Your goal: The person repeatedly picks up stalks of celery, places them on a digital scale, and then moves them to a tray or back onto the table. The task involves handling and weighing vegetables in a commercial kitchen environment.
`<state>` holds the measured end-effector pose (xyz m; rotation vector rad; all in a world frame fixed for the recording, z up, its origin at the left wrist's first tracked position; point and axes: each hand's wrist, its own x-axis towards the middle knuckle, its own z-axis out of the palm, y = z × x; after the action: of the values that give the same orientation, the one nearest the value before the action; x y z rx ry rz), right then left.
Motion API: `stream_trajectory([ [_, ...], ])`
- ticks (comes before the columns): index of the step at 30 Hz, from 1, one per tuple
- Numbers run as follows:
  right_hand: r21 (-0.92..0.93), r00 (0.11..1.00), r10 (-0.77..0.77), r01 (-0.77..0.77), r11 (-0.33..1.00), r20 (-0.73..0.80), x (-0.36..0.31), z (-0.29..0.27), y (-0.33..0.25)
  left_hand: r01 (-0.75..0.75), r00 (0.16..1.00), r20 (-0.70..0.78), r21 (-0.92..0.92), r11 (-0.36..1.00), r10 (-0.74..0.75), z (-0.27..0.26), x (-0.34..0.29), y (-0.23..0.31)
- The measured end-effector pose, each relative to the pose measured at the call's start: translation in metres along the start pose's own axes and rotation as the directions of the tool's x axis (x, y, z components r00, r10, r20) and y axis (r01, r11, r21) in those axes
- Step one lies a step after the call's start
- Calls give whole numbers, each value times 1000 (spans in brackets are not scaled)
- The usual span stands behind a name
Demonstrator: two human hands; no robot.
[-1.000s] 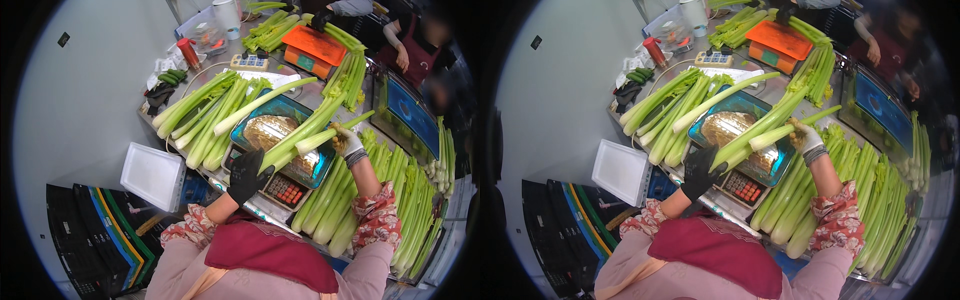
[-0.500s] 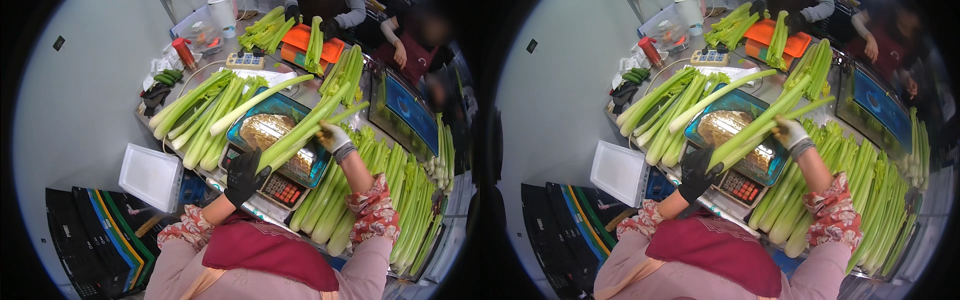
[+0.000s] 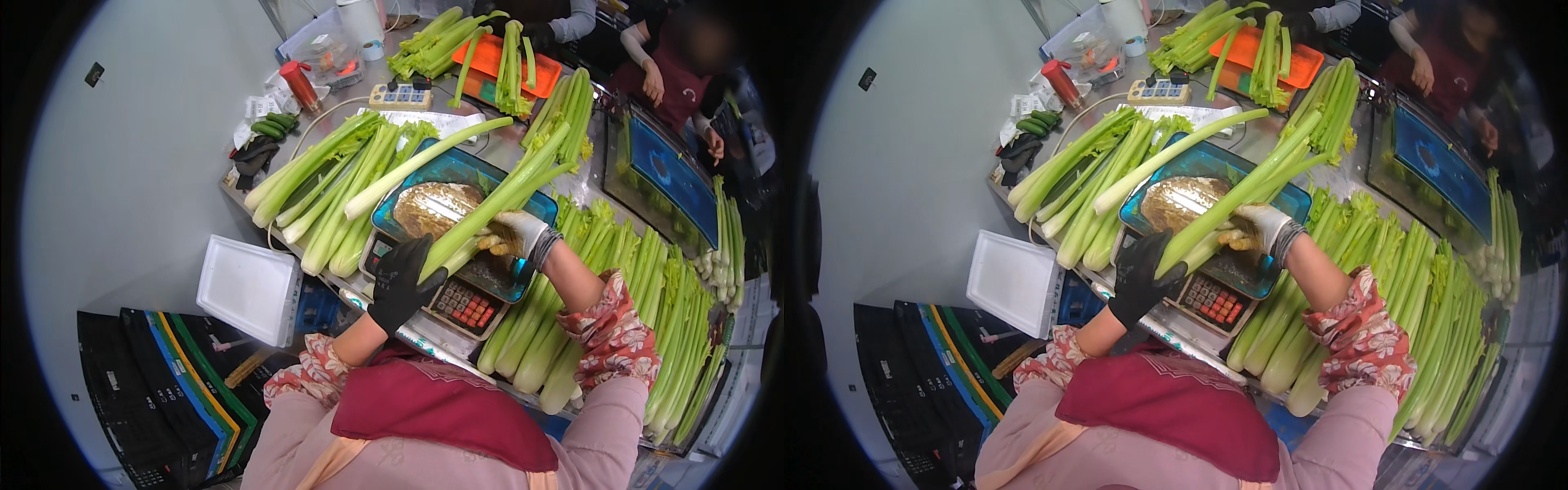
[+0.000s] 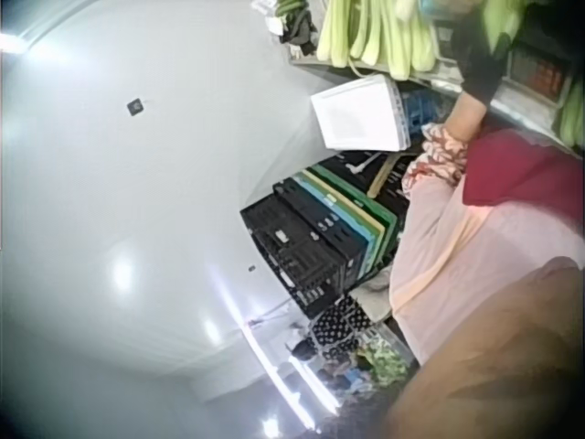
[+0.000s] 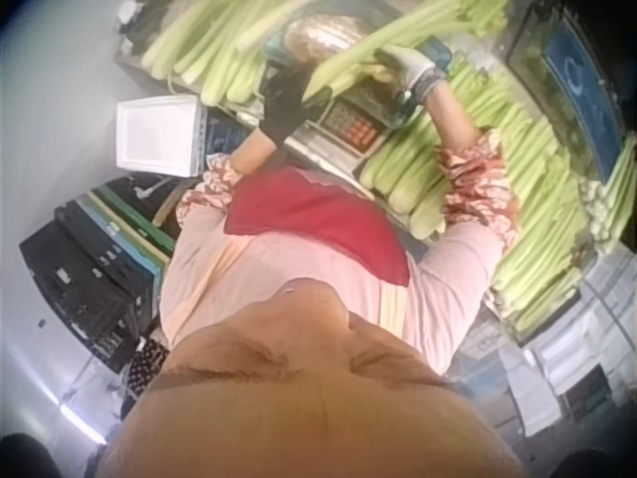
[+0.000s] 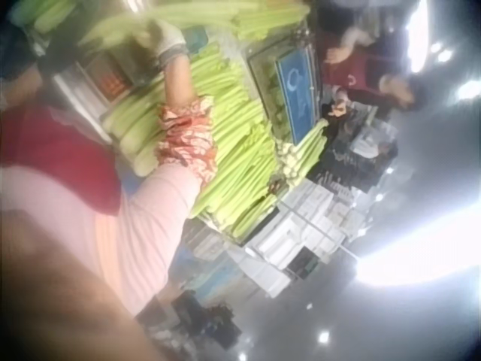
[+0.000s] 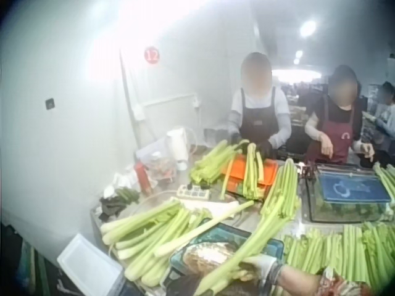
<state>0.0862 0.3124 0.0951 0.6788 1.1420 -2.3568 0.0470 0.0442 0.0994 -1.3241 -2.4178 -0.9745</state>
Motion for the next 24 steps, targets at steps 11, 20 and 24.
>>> stream_trajectory([
  [11, 81, 949, -153, 182, 980, -277, 3, -84, -53, 39, 999, 35, -73, 997, -36, 4, 1, -6],
  [20, -321, 848, -294, 157, 934, -441, 19, -85, -89, 47, 998, 33, -93, 995, -45, 1, 1, -5],
  [24, -302, 857, -263, 134, 944, -444, 17, -80, -80, 8, 1000, 14, -62, 998, -7, 2, 2, -5],
])
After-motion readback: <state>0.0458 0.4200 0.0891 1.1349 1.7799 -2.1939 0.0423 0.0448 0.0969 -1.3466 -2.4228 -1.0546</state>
